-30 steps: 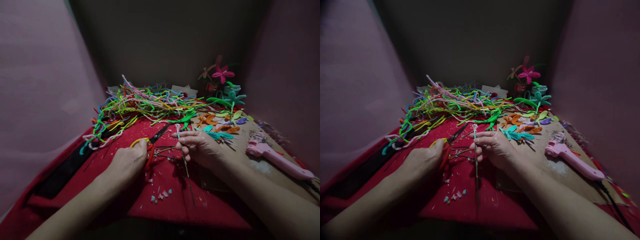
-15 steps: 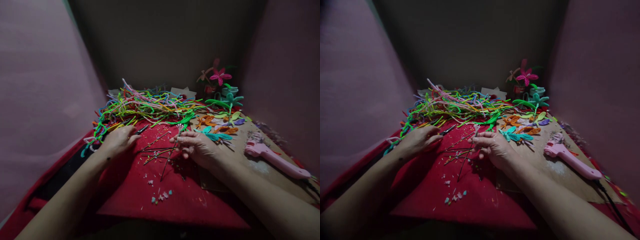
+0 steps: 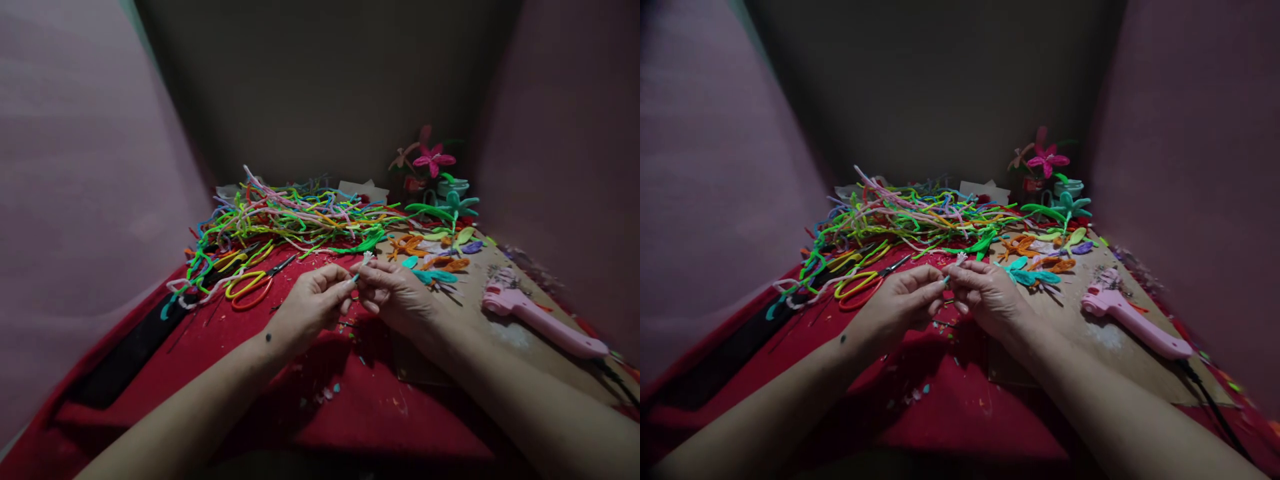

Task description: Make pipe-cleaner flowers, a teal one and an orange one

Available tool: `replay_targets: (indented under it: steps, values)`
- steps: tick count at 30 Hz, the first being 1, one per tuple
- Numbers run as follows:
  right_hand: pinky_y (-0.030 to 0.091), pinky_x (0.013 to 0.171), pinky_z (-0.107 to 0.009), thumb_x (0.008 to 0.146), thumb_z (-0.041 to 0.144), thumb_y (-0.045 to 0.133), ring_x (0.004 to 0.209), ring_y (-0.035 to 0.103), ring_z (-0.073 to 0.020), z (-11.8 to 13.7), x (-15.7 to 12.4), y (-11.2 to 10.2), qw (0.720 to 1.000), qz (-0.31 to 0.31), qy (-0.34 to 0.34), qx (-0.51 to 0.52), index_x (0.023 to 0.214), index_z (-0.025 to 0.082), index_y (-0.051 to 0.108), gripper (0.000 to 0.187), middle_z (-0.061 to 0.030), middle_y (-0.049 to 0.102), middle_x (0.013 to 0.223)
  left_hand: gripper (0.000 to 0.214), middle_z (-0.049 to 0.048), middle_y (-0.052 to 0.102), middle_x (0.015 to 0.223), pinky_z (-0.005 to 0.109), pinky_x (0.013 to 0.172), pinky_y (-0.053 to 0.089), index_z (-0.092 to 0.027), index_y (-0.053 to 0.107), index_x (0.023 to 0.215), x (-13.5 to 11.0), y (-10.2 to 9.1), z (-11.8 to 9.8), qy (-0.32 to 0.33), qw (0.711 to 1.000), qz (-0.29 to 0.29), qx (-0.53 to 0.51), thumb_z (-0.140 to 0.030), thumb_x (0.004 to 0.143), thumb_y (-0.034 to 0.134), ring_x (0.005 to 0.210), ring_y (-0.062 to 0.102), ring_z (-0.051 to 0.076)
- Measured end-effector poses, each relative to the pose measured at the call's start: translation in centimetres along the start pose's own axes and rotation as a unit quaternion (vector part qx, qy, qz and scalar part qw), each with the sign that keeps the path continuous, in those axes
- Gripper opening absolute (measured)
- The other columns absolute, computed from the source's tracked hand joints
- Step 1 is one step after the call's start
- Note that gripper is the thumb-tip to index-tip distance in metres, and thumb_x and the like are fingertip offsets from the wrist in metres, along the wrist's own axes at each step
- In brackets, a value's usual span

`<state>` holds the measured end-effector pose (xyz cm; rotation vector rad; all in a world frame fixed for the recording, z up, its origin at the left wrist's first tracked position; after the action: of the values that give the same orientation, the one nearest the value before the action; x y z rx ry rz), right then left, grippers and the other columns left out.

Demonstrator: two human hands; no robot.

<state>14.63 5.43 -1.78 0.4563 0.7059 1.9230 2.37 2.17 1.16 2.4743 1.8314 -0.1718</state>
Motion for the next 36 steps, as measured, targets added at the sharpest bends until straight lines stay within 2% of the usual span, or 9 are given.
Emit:
replay_targets:
  steps: [5,10,15,23,27,29,32,36]
  values:
    - [0.032,0.034,-0.016,0.057,0.018,0.076,0.042,0.043,-0.0040,-0.1,-0.2,0.2,0.999,-0.039,-0.017,-0.016,0.063,0.014,0.065,0.014,0.0037,0.054,0.054,0.018,-0.0080,0.044,0.051,0.015,0.038,0.023,-0.017,0.052,0.080,-0.1,0.1,0.3,0.015,0.999,-0.017,0.030,-0.035,0.079,0.055,0.037,0.030,0.002]
    - [0.035,0.035,-0.017,0.058,0.019,0.076,0.043,0.047,-0.0050,-0.1,-0.4,0.1,0.996,-0.067,-0.045,-0.037,0.064,0.013,0.067,0.013,0.0017,0.058,0.060,0.015,-0.0069,0.044,0.052,0.016,0.040,0.026,-0.016,0.056,0.076,-0.2,0.3,0.1,0.053,0.995,-0.049,0.074,-0.029,0.080,0.053,0.040,0.032,0.003]
    - [0.036,0.037,-0.018,0.061,0.025,0.074,0.044,0.047,-0.0052,0.2,-0.5,0.4,0.995,-0.046,-0.056,-0.062,0.069,0.013,0.069,0.015,0.0012,0.058,0.061,0.014,-0.0056,0.047,0.053,0.016,0.040,0.026,-0.016,0.057,0.077,-0.2,0.2,-0.1,0.062,0.991,-0.066,0.097,-0.029,0.080,0.052,0.040,0.033,0.004]
    - [0.029,0.035,-0.018,0.062,0.027,0.074,0.041,0.038,-0.0044,0.3,-0.4,0.1,0.988,-0.074,-0.074,-0.111,0.062,0.013,0.067,0.015,0.0031,0.051,0.052,0.014,-0.0051,0.046,0.057,0.016,0.045,0.031,-0.015,0.059,0.084,-0.1,0.2,0.1,0.092,0.982,-0.068,0.150,-0.025,0.081,0.050,0.048,0.038,0.005]
    - [0.021,0.035,-0.019,0.063,0.027,0.072,0.038,0.031,-0.0038,0.7,-0.5,0.0,0.986,-0.079,-0.084,-0.119,0.060,0.015,0.065,0.014,0.0060,0.044,0.045,0.018,-0.0039,0.052,0.060,0.016,0.042,0.034,-0.016,0.055,0.089,0.3,0.3,-0.4,0.063,0.989,-0.039,0.126,-0.031,0.080,0.052,0.046,0.046,0.006]
    - [0.019,0.036,-0.020,0.063,0.027,0.072,0.038,0.030,-0.0035,1.0,-0.6,-0.1,0.985,-0.076,-0.092,-0.123,0.059,0.015,0.065,0.014,0.0065,0.042,0.043,0.019,-0.0029,0.055,0.058,0.016,0.040,0.035,-0.015,0.055,0.084,0.5,0.4,-0.8,0.046,0.992,-0.028,0.114,-0.033,0.080,0.052,0.043,0.048,0.007]
    - [0.018,0.037,-0.020,0.065,0.027,0.070,0.039,0.029,-0.0037,1.3,-0.8,-0.1,0.978,-0.076,-0.114,-0.155,0.065,0.015,0.068,0.013,0.0061,0.042,0.045,0.018,-0.0038,0.053,0.051,0.016,0.035,0.033,-0.014,0.055,0.076,0.8,0.7,-1.4,0.041,0.992,-0.018,0.115,-0.031,0.081,0.051,0.035,0.044,0.005]
    - [0.024,0.038,-0.021,0.069,0.030,0.068,0.042,0.035,-0.0050,2.0,-0.8,0.1,0.967,-0.059,-0.144,-0.201,0.063,0.014,0.067,0.017,0.0044,0.045,0.048,0.016,-0.0046,0.052,0.047,0.014,0.033,0.031,-0.013,0.055,0.071,1.1,1.0,-2.0,0.056,0.992,-0.031,0.108,-0.026,0.079,0.053,0.032,0.041,0.004]
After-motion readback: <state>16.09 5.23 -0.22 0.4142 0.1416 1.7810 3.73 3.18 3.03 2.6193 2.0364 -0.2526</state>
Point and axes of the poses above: each hand's wrist, its own x-axis towards the middle knuckle, its own y-axis out of the palm, z = x × y, the point moved 3 cm from there along x, towards the middle knuckle
